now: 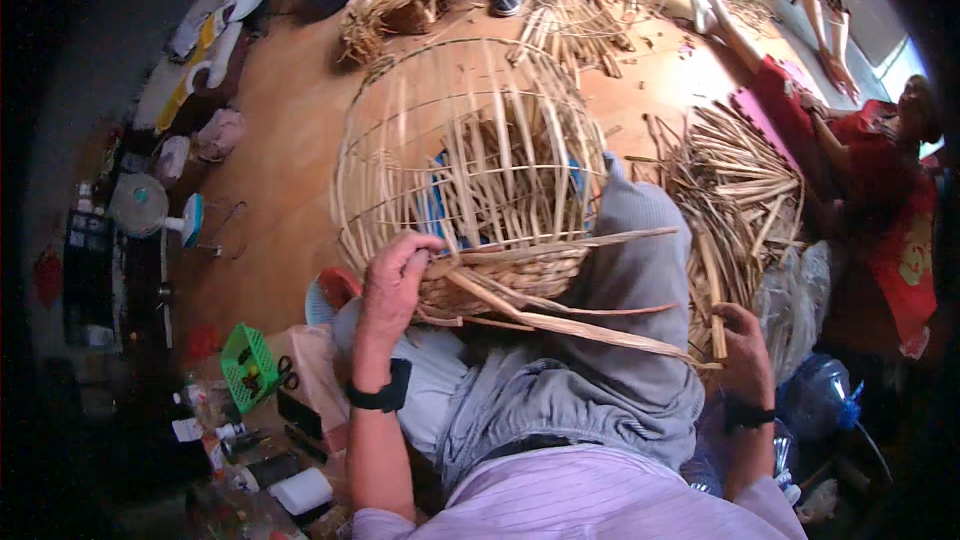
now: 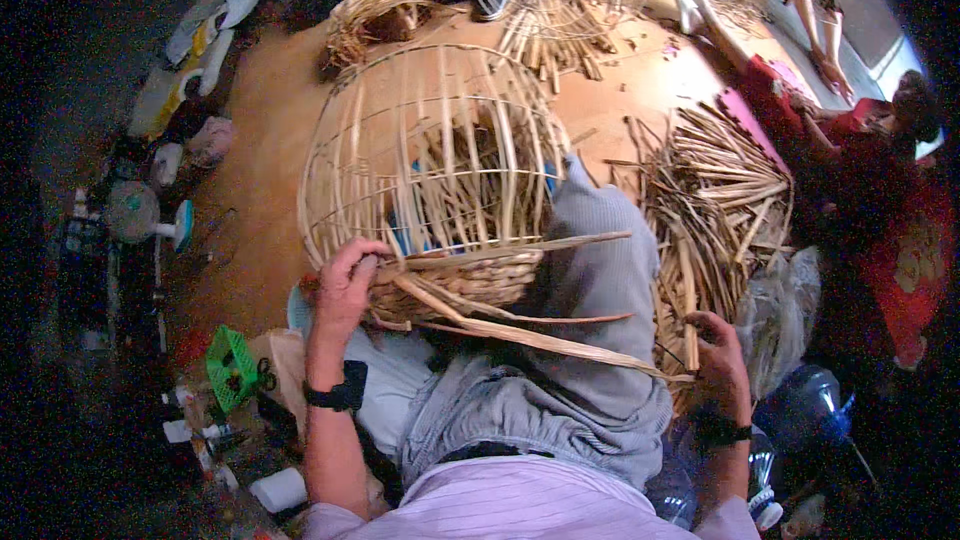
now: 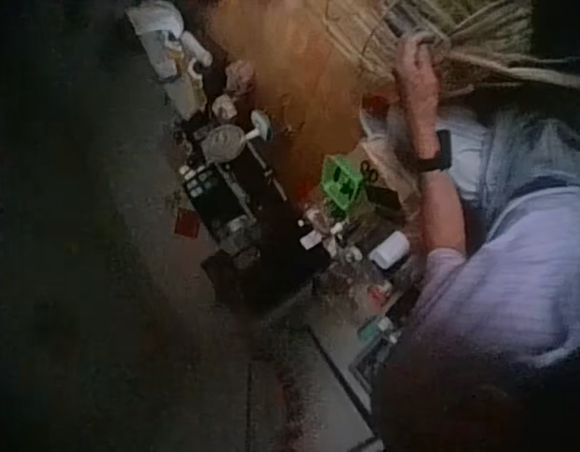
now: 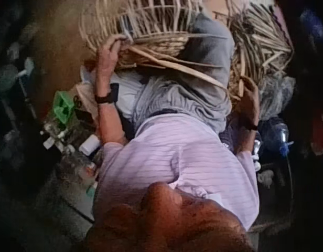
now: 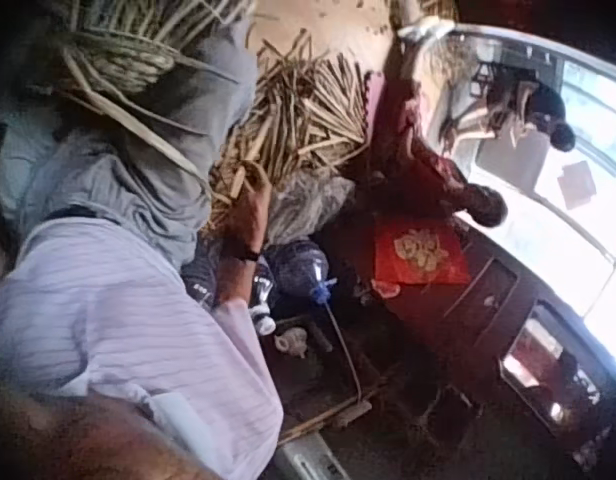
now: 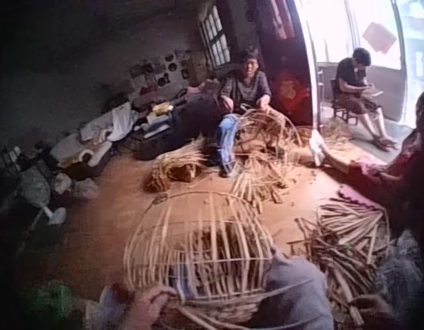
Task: The person is weaving a large spherical basket using bamboo or reed strips.
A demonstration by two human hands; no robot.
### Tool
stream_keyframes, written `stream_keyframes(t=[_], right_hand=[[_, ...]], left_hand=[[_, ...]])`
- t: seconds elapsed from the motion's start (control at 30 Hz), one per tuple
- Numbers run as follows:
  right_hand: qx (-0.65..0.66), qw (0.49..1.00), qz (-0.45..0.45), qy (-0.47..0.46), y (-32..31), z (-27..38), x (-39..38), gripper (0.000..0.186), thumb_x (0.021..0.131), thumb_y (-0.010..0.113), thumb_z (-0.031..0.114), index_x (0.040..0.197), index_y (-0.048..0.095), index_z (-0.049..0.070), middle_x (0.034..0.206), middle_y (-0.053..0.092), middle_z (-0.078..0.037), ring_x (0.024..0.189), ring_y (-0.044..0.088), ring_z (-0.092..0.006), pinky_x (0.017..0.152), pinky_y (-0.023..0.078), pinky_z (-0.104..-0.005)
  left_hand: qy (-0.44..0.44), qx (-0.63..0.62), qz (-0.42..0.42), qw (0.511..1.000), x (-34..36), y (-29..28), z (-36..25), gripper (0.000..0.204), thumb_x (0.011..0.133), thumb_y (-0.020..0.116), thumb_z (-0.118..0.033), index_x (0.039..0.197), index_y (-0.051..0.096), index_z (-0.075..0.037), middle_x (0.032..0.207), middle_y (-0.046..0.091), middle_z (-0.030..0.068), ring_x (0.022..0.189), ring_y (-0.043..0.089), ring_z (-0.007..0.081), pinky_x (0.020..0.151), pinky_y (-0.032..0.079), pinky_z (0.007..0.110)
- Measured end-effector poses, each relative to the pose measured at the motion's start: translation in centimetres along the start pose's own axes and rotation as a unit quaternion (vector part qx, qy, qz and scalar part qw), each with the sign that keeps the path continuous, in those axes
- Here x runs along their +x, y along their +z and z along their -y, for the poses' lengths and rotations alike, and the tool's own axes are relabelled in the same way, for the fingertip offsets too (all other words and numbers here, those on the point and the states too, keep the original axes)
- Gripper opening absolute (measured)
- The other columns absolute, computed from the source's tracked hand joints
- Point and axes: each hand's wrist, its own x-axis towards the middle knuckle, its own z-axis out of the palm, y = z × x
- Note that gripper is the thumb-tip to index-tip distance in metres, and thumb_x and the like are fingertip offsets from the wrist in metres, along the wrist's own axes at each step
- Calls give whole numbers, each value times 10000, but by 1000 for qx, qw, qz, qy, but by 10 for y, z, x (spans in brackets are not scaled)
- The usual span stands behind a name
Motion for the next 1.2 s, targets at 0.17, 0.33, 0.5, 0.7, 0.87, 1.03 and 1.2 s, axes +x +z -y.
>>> stream_keyframes(t=[0.17, 0.33, 0.5, 0.7, 0.87, 1.03, 1.2], right_hand=[[-149, 964, -35, -219, -13, 32, 8, 202, 1012, 715, 86, 1200, 737, 14, 1132, 686, -10, 988, 639, -134, 887, 485, -250], [-6, 973, -17, -231, 34, 113, -15, 291, 978, 702, 44, 1266, 683, 10, 1255, 667, -43, 973, 637, -152, 867, 511, -270], [37, 951, 144, -271, 122, 178, -28, 623, 1006, 648, -58, 1593, 491, 80, 1374, 675, -72, 910, 633, -88, 754, 530, -236], [-116, 895, 218, -372, 242, 214, -12, 497, 1014, 692, 40, 1501, 594, 41, 1293, 699, -170, 1147, 713, -302, 967, 574, -384], [-318, 811, 136, -471, 284, 231, -8, 527, 914, 823, 188, 1390, 635, 60, 1077, 706, -208, 939, 710, -459, 762, 595, -493], [-327, 801, 103, -491, 305, 233, -13, 323, 956, 767, 133, 1259, 675, 70, 1010, 734, -187, 866, 731, -410, 709, 595, -470], [-422, 780, 107, -449, 322, 228, -2, 349, 920, 816, 255, 1172, 677, 57, 1015, 741, -185, 863, 733, -418, 708, 594, -475]], left_hand=[[80, 34, -103, 991, -2, -4, -8, 161, 1017, 613, 47, 1121, 723, -10, 1073, 730, 138, 1037, 727, 305, 924, 562, 374], [83, 116, -196, 970, -20, -7, -21, 198, 946, 646, 73, 1105, 729, -11, 1112, 733, 147, 1049, 718, 351, 928, 578, 416], [61, 165, -132, 976, -23, 18, -41, 346, 897, 718, 51, 1235, 698, -19, 1221, 687, 165, 1174, 653, 387, 1041, 529, 468], [10, 164, -117, 979, -18, 28, -52, 538, 902, 757, 18, 1410, 581, 1, 1364, 570, 187, 1256, 599, 402, 1074, 505, 482], [20, 133, -113, 984, -15, 30, -46, 591, 895, 757, 38, 1447, 547, 18, 1392, 541, 199, 1258, 601, 433, 1061, 514, 493], [-1, 106, -121, 987, -15, 35, -42, 600, 879, 657, 141, 1458, 541, 31, 1407, 563, 239, 1278, 604, 462, 1082, 514, 494], [7, 90, -127, 988, -9, 34, -40, 663, 815, 530, 248, 1443, 569, 37, 1401, 609, 278, 1297, 606, 481, 1134, 497, 492]])
